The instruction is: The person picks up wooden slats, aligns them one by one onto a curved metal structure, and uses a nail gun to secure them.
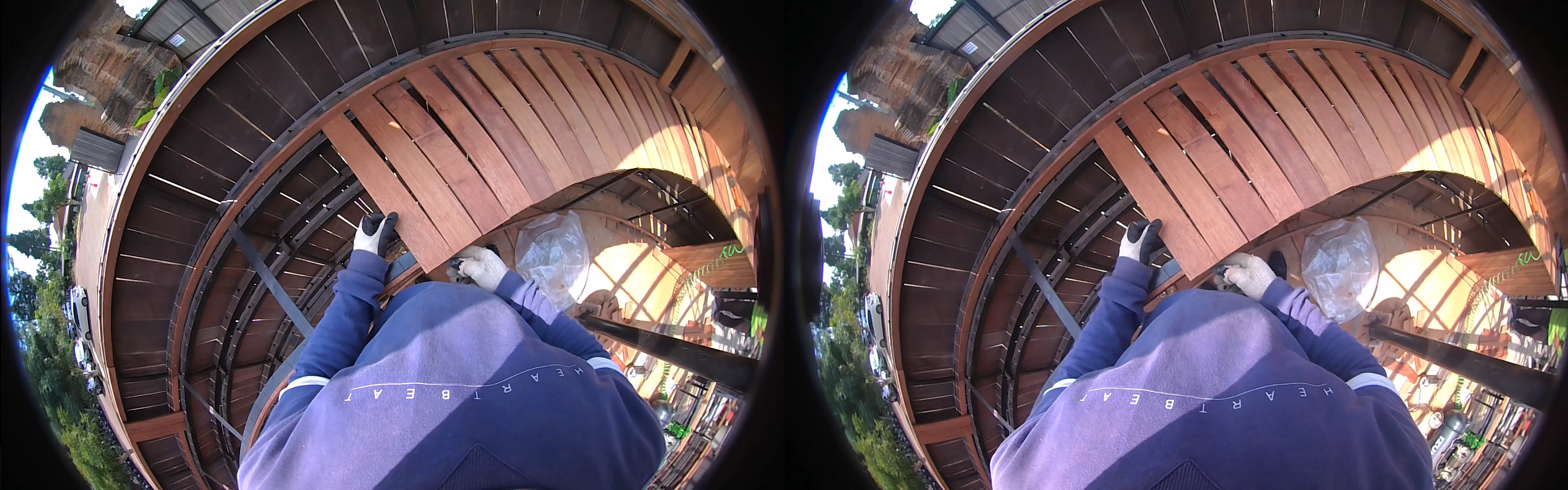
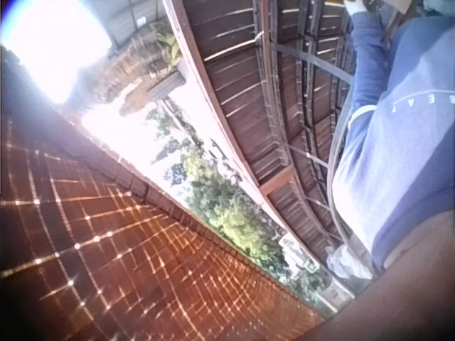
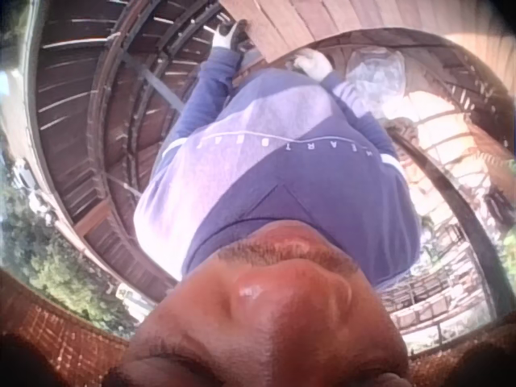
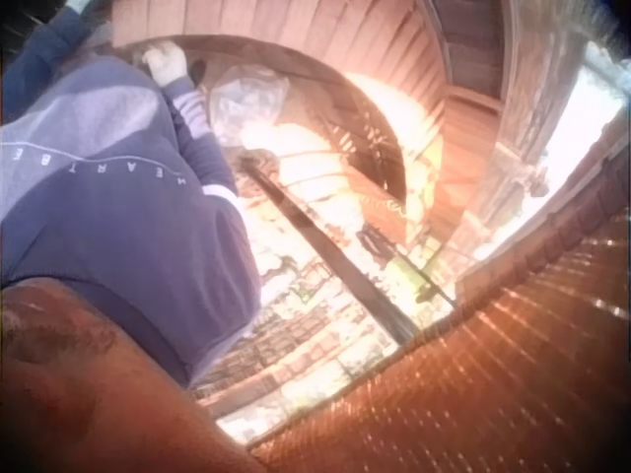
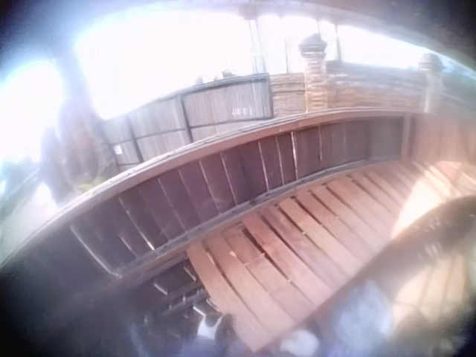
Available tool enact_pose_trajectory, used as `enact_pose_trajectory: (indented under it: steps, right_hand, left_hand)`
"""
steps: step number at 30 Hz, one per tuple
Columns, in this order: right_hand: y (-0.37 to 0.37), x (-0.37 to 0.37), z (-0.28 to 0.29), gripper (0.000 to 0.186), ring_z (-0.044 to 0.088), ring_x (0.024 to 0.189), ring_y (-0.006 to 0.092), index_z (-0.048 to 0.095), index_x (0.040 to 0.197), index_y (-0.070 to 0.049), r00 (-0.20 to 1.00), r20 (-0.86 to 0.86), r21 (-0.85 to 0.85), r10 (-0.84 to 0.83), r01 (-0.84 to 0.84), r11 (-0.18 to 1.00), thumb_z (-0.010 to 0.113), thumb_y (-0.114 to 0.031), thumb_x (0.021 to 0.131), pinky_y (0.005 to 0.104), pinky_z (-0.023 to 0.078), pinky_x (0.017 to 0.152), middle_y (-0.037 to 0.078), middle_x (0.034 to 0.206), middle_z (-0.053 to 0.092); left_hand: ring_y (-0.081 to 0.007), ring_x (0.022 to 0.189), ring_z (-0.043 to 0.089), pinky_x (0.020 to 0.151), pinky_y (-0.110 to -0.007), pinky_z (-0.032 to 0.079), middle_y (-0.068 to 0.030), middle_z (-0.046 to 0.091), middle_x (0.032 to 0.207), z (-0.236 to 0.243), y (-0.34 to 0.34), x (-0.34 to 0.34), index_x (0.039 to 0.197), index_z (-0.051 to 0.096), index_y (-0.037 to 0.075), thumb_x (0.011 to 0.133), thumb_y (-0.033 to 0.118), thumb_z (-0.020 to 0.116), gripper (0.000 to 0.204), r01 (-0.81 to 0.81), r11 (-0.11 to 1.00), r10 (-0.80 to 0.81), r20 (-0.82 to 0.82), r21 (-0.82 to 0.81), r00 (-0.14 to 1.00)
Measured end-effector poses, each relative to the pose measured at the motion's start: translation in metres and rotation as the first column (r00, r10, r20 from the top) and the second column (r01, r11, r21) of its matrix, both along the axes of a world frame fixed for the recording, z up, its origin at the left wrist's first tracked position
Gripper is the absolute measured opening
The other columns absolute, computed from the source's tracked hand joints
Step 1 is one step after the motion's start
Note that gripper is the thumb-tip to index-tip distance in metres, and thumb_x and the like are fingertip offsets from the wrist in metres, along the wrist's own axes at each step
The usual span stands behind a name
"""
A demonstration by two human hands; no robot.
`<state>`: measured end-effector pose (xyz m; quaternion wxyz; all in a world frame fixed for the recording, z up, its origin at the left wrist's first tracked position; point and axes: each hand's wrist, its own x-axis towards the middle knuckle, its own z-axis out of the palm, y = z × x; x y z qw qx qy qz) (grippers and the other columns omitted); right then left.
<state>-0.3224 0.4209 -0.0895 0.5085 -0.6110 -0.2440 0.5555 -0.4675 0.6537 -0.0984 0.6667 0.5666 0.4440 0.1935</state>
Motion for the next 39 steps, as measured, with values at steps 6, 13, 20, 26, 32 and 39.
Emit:
enact_pose_trajectory:
  steps: [6, 13, 20, 26, 32, 39]
  right_hand:
    - [-0.062, 0.011, -0.050, 0.032, 0.065, 0.075, 0.0174, 0.066, 0.107, 0.004, 0.971, 0.146, -0.265, -0.191, 0.224, 0.938, 0.053, -0.014, 0.084, 0.0286, 0.052, 0.070, 0.012, 0.087, 0.069]
    - [-0.170, 0.046, -0.130, 0.024, 0.064, 0.064, 0.0185, 0.067, 0.099, 0.000, 0.884, 0.424, -0.572, -0.197, 0.430, 0.699, 0.056, -0.015, 0.083, 0.0296, 0.052, 0.062, 0.009, 0.076, 0.066]
    - [-0.278, 0.005, -0.161, 0.029, 0.069, 0.075, 0.0230, 0.070, 0.101, -0.005, 0.921, 0.302, -0.786, -0.247, 0.387, 0.483, 0.055, -0.024, 0.086, 0.0353, 0.055, 0.073, 0.014, 0.092, 0.071]
    - [-0.280, -0.020, -0.140, 0.036, 0.061, 0.111, 0.0301, 0.071, 0.108, -0.013, 0.788, 0.379, -0.809, 0.486, 0.027, 0.587, 0.050, -0.035, 0.089, 0.0383, 0.047, 0.096, 0.013, 0.117, 0.066]
    - [-0.325, 0.026, -0.206, 0.034, 0.060, 0.111, 0.0301, 0.071, 0.106, -0.014, 0.862, 0.426, -0.754, 0.275, 0.171, 0.634, 0.050, -0.034, 0.088, 0.0377, 0.047, 0.095, 0.013, 0.118, 0.065]
    - [-0.364, 0.130, -0.188, 0.035, 0.068, 0.085, 0.0337, 0.071, 0.101, -0.003, 0.794, 0.585, -0.547, -0.168, 0.538, 0.642, 0.051, -0.028, 0.087, 0.0389, 0.053, 0.081, 0.020, 0.089, 0.070]
  left_hand:
    - [-0.0364, 0.118, 0.050, 0.102, -0.046, 0.039, -0.0213, 0.052, 0.127, 0.085, -0.006, 0.027, 0.122, 0.051, 0.001, 0.076, 0.013, 0.075, 0.054, 0.048, 0.325, 0.070, -0.074, 0.944, 0.995]
    - [-0.0345, 0.145, 0.017, 0.117, -0.053, 0.007, -0.0157, 0.024, 0.156, 0.074, -0.025, 0.121, 0.150, 0.029, 0.010, 0.091, 0.052, 0.050, 0.076, 0.731, -0.033, -0.243, -0.715, 0.681, 0.655]
    - [-0.0368, 0.145, 0.016, 0.117, -0.054, 0.004, -0.0176, 0.021, 0.157, 0.055, -0.025, 0.125, 0.151, 0.026, 0.009, 0.092, 0.053, 0.048, 0.076, 0.757, -0.117, -0.232, -0.758, 0.643, 0.609]
    - [-0.0367, 0.146, 0.014, 0.117, -0.054, 0.006, -0.0168, 0.022, 0.157, 0.056, -0.025, 0.126, 0.150, 0.027, 0.008, 0.089, 0.047, 0.058, 0.079, 0.762, -0.105, -0.243, -0.760, 0.639, 0.603]
    - [-0.0375, 0.144, 0.020, 0.117, -0.053, 0.010, -0.0170, 0.026, 0.155, 0.068, -0.057, 0.165, 0.148, 0.031, 0.005, 0.088, 0.036, 0.062, 0.075, 0.718, 0.015, -0.288, -0.685, 0.696, 0.669]
    - [-0.0354, 0.143, 0.024, 0.116, -0.051, 0.014, -0.0168, 0.031, 0.152, 0.074, -0.134, 0.299, 0.146, 0.035, 0.006, 0.087, 0.034, 0.063, 0.071, 0.644, -0.033, -0.355, -0.611, 0.764, 0.707]
